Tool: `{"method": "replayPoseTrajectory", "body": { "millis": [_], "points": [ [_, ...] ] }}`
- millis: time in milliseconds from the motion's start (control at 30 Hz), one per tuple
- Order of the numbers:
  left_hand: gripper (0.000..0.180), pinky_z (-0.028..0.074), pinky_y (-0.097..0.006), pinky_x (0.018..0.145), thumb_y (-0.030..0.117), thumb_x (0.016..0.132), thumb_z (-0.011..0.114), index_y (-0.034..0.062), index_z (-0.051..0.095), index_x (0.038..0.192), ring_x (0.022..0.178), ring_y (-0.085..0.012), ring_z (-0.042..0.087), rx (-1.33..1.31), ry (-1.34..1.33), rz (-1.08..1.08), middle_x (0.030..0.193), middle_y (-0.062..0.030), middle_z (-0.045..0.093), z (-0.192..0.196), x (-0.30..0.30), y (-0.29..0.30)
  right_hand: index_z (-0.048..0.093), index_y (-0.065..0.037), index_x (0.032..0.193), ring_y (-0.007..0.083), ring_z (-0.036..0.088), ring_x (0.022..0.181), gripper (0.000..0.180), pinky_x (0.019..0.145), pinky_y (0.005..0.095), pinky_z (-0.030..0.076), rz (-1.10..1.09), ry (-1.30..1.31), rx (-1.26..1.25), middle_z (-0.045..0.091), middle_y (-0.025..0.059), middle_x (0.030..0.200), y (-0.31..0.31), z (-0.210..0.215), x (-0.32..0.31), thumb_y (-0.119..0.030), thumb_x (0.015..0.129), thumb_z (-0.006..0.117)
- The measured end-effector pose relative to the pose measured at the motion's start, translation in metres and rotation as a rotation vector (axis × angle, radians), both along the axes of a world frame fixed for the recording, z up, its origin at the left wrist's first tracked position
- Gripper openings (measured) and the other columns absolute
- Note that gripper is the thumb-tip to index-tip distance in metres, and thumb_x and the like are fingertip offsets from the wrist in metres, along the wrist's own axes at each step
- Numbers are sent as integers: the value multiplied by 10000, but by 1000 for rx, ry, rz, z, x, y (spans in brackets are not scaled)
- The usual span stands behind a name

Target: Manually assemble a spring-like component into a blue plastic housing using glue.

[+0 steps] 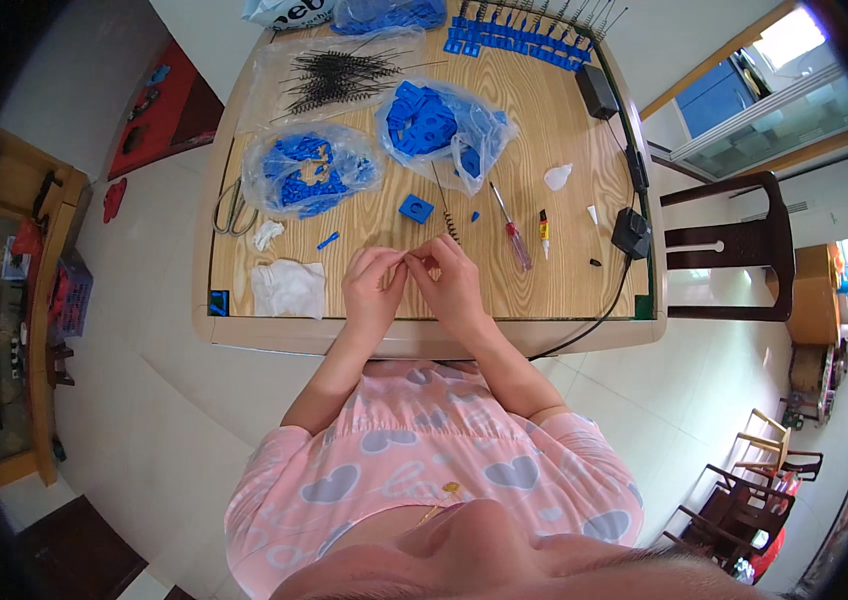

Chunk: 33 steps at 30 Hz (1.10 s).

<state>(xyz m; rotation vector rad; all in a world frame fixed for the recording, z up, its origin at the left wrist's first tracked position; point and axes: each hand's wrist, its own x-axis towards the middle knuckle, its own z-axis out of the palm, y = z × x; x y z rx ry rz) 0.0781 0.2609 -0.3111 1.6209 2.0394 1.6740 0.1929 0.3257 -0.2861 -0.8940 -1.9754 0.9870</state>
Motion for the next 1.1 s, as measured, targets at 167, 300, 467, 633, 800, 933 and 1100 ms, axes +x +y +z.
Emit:
{"method": "replayPoseTrajectory", "body": {
  "millis": [167,300,467,633,800,933,1100],
  "points": [
    [203,494,-335,665,-60,656,724,21,656,829,777,-267,607,31,23,-3,834,-94,636,-1,-2,0,600,-27,863,248,610,688,109,607,352,486,6,-26,-4,583,107,810,-1,2,-1,-95,809,666],
    [171,496,-295,667,-67,694,725,-1,663,839,789,-219,624,30,-2,6,848,-97,647,-3,-6,2,611,-23,920,237,617,703,117,633,344,488,51,-47,-38,604,105,838,10,12,9,-97,833,636],
    [130,487,-281,702,-38,731,727,-16,672,846,807,-178,620,17,-176,-4,851,-84,654,-7,-23,-6,625,-22,929,248,631,742,213,654,335,484,-503,-255,-94,648,138,800,108,4,106,-197,819,675],
    [118,472,-260,737,-21,746,722,-17,681,857,798,-164,607,17,-236,-4,863,-78,659,-6,-31,-8,625,2,860,286,626,697,351,639,376,481,-466,-625,-36,639,151,752,139,-33,144,-321,761,721],
    [118,456,-253,768,-47,752,706,-22,682,864,832,-153,593,14,-351,-26,870,-72,657,1,-32,-15,627,-3,797,232,620,631,305,579,340,463,-383,-663,-246,636,101,692,153,-46,152,-290,777,728],
    [138,451,-260,804,-69,751,695,-19,686,879,880,-160,588,47,-412,-20,881,-74,654,-12,-44,-21,644,-30,867,59,581,638,90,515,202,388,-208,51,-334,611,-24,700,134,-8,117,-117,882,626],
    [131,444,-309,836,-31,724,725,12,703,846,875,-200,588,160,-486,10,866,-73,679,-4,-44,-19,612,-20,1005,125,624,785,166,718,268,503,216,555,-724,646,55,918,59,30,-4,-152,904,601]
  ]
}}
